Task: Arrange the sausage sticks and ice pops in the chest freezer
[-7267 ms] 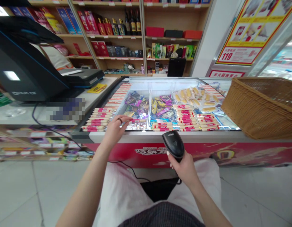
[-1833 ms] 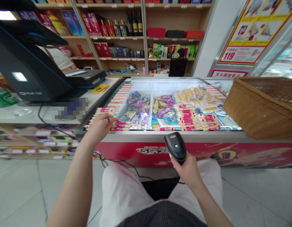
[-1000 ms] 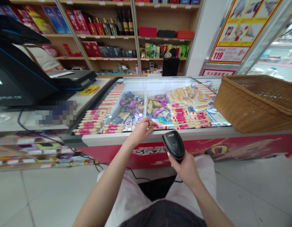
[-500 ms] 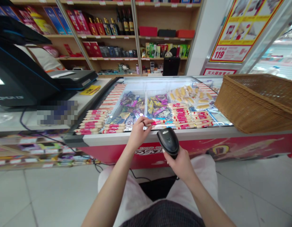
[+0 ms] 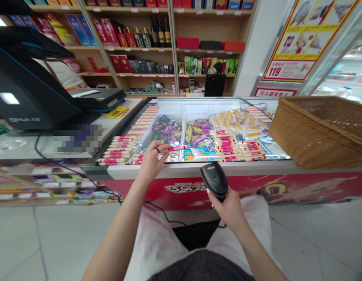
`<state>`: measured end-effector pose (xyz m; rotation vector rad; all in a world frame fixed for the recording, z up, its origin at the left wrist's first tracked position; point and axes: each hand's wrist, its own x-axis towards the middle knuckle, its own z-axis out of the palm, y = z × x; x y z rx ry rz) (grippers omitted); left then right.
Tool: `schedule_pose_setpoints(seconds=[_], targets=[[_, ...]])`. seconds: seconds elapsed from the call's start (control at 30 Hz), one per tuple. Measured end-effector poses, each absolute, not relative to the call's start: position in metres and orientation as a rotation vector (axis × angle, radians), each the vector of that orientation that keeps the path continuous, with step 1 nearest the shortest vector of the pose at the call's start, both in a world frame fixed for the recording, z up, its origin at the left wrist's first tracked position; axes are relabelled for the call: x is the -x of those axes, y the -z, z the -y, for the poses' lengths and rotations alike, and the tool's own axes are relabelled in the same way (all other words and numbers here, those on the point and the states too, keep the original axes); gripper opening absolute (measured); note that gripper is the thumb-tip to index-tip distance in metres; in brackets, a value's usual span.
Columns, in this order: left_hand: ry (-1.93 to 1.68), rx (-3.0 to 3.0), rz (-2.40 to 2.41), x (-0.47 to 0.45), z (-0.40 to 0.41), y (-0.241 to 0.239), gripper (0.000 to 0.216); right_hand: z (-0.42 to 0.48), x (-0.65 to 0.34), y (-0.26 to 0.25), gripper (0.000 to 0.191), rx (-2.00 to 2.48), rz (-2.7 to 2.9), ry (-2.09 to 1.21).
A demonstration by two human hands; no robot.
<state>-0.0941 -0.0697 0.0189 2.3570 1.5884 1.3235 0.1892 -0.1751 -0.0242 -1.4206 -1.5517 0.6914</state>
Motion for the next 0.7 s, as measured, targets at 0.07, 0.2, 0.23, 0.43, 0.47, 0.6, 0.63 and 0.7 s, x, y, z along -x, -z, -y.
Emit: schedule_pose_setpoints(seconds=[0.07,0.2,0.23,0.43,0.47,0.6,0.63,0.7], targets=[[-1.265,-2.398,-1.725,0.131,0.068,-0.02,0.025,0.176,-0.19,0.027,0.021,1.429,1.543,-0.692],[-0.963,-2.559,-1.951,0.19,0.062,-0.018,0.027,0.176,-0.187,0.031,0.02,1.422,1.559,-0.719],[-0.909,-2.576,-2.008,0.198,0.062,-0.017,0.028,0.177,-0.185,0.032,0.02,1.418,1.565,-0.726],[-0.905,-2.554,-2.167,0.181,0.065,-0.017,0.03,0.179,-0.186,0.031,0.021,1.409,1.551,-0.735],[-0.938,-2.545,-2.123,0.168,0.065,-0.017,0.03,0.18,-0.188,0.031,0.022,1.413,1.544,-0.732],[-1.075,-2.517,-1.759,0.095,0.059,-0.023,0.027,0.183,-0.2,0.03,0.025,1.436,1.489,-0.722],[-1.091,-2.506,-1.674,0.074,0.055,-0.024,0.029,0.184,-0.203,0.03,0.025,1.442,1.469,-0.718],[-1.084,-2.52,-1.551,0.035,0.041,-0.027,0.029,0.185,-0.211,0.03,0.026,1.456,1.431,-0.693]])
